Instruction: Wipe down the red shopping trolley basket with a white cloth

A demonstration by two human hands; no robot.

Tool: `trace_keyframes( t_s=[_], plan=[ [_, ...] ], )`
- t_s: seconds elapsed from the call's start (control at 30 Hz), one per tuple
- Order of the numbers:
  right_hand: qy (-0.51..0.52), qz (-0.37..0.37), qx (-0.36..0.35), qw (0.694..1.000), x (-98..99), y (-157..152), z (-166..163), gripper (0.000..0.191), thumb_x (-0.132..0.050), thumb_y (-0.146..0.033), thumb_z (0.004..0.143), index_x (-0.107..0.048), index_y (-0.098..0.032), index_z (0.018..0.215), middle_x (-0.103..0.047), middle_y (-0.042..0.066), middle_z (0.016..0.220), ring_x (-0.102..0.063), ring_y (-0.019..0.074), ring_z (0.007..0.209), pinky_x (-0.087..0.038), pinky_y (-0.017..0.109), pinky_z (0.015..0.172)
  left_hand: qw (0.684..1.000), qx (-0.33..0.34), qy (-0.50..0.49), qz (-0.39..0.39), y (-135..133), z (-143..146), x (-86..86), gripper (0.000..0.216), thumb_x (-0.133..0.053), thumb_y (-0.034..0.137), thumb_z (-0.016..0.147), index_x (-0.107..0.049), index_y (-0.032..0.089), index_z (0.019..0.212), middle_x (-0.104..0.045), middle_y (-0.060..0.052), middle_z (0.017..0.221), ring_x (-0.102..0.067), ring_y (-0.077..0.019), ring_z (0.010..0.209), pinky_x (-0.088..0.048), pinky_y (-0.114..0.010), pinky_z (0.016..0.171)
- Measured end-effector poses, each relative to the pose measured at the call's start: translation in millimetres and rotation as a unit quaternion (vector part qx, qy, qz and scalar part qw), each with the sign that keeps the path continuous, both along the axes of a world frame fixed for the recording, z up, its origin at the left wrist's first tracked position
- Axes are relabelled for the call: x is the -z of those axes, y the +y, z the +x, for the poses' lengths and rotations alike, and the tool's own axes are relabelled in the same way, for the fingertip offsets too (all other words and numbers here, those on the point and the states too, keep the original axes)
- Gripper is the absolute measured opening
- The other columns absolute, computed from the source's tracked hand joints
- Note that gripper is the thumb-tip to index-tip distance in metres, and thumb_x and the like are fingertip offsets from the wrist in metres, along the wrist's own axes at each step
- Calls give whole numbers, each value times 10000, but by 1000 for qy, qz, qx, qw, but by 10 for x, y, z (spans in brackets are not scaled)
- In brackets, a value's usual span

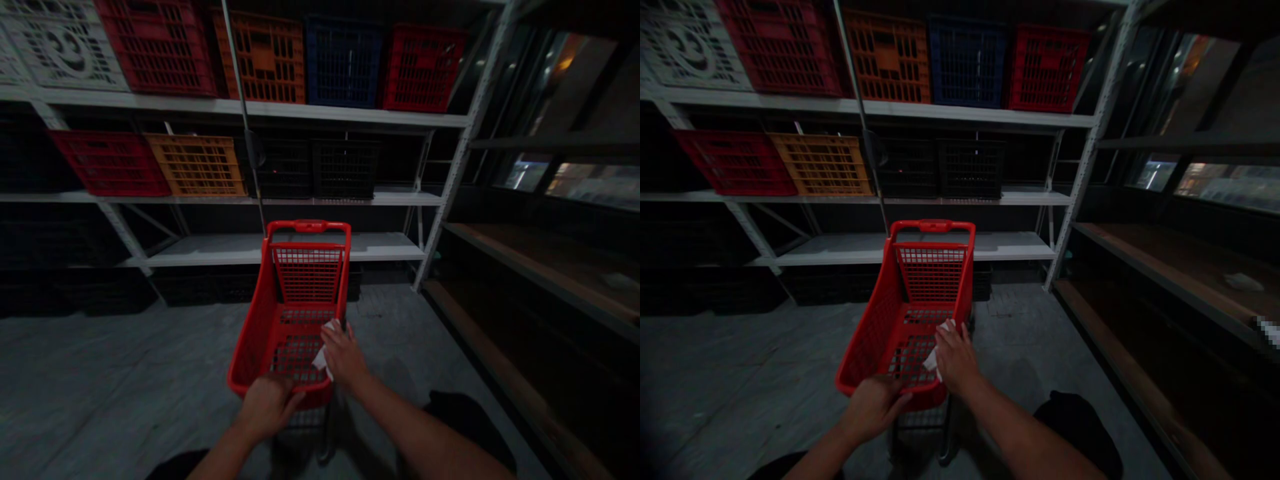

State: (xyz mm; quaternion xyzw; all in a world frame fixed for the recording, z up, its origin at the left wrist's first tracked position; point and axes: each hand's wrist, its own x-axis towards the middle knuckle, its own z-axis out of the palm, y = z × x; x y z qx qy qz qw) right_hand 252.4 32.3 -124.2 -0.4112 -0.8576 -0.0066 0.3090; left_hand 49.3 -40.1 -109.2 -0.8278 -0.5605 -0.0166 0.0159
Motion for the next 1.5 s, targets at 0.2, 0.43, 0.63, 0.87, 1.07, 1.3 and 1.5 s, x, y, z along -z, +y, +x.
trace_keyframes(
  t_s=[0.2,0.43,0.63,0.87,1.07,1.3,1.5],
  plan=[
    [-1,4,56,998,-329,942,56,370,-316,-246,913,-477,-175,1239,-469,67,1318,-275,206,1303,-121,486,1078,999,20,14,28,-44,-164,91,448,-267,473,868,-605,192,781,-656,-60,735,-609,-184,718,-431,-285,648],
    [37,37,-106,993,93,200,-205,240,-373,-211,867,-588,-196,972,-638,26,1008,-455,164,1139,-57,445,1106,999,31,15,14,-28,-327,84,503,-199,448,891,-602,190,737,-647,-47,705,-603,-164,689,-431,-289,666],
    [3,38,-173,984,379,-475,-334,245,-377,-242,837,-595,-252,947,-656,-1,939,-539,159,982,-145,434,1091,999,48,-3,-11,-16,-374,47,517,-175,451,891,-613,202,775,-651,-55,730,-604,-172,713,-435,-308,687],
    [-74,65,-208,973,-61,457,110,362,-367,-327,873,-512,-243,1194,-613,18,1131,-484,137,1107,-193,364,1066,997,66,-28,-14,11,-394,21,496,-193,452,888,-603,208,752,-643,-45,715,-594,-165,696,-435,-306,687],
    [-67,58,-78,993,-336,988,280,298,-381,-271,881,-555,-201,1112,-626,40,1072,-467,182,1102,-17,475,1078,996,79,-36,-25,37,-452,43,497,-173,453,893,-589,211,769,-638,-37,738,-588,-165,721,-417,-299,709],
    [-40,73,-108,991,66,143,-455,216,-383,-276,879,-572,-218,791,-612,-7,753,-509,151,792,-109,430,1082,997,49,-60,-31,211,-722,-115,538,-180,496,874,-601,184,755,-639,-65,769,-570,-187,766,-400,-329,779],
    [-6,38,-112,993,178,-328,-914,166,-405,-306,886,-554,-235,899,-626,-10,883,-488,160,982,72,516,1066,975,-66,-183,110,143,-553,21,460,-179,400,884,-594,205,922,-643,-60,951,-549,-188,932,-385,-364,901]
  ],
)
